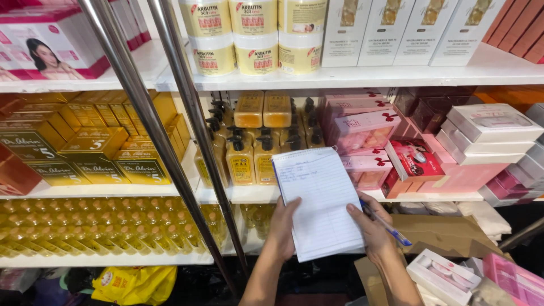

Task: The person wipes a shelf with a cloth and arranges various cosmetic boxes and bottles. They also pick up a notepad and pen to write on it before continuing to organize the products on the shelf.

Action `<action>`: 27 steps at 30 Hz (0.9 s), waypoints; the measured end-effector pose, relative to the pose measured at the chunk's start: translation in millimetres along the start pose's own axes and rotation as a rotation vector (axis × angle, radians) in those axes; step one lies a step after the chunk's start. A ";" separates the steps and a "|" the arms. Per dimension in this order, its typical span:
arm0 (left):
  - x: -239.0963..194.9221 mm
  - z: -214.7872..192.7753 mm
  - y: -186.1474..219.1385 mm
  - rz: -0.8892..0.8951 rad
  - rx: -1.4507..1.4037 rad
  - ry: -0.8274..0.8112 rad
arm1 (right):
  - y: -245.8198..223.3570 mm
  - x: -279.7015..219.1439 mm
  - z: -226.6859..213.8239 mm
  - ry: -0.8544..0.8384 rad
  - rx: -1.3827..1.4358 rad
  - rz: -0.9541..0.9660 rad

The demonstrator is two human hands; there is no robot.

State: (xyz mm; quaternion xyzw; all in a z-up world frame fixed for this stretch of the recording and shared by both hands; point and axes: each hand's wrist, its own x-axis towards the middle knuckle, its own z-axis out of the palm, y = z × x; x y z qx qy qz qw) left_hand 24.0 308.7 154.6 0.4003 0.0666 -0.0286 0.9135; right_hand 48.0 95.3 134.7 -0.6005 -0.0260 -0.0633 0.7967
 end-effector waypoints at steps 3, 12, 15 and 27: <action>-7.2 -4.2 -1.3 0.083 0.168 -0.037 | -11.5 7.9 24.4 -0.012 0.025 -0.091; 27.7 -0.4 78.4 0.167 0.330 0.099 | -31.4 37.2 89.0 -0.051 -0.084 -0.278; 85.7 -15.0 102.2 0.248 0.508 0.142 | -45.3 56.8 108.7 -0.020 -0.340 -0.423; 156.4 6.5 174.8 0.106 0.039 0.275 | -29.1 96.1 159.1 0.161 -0.639 -0.643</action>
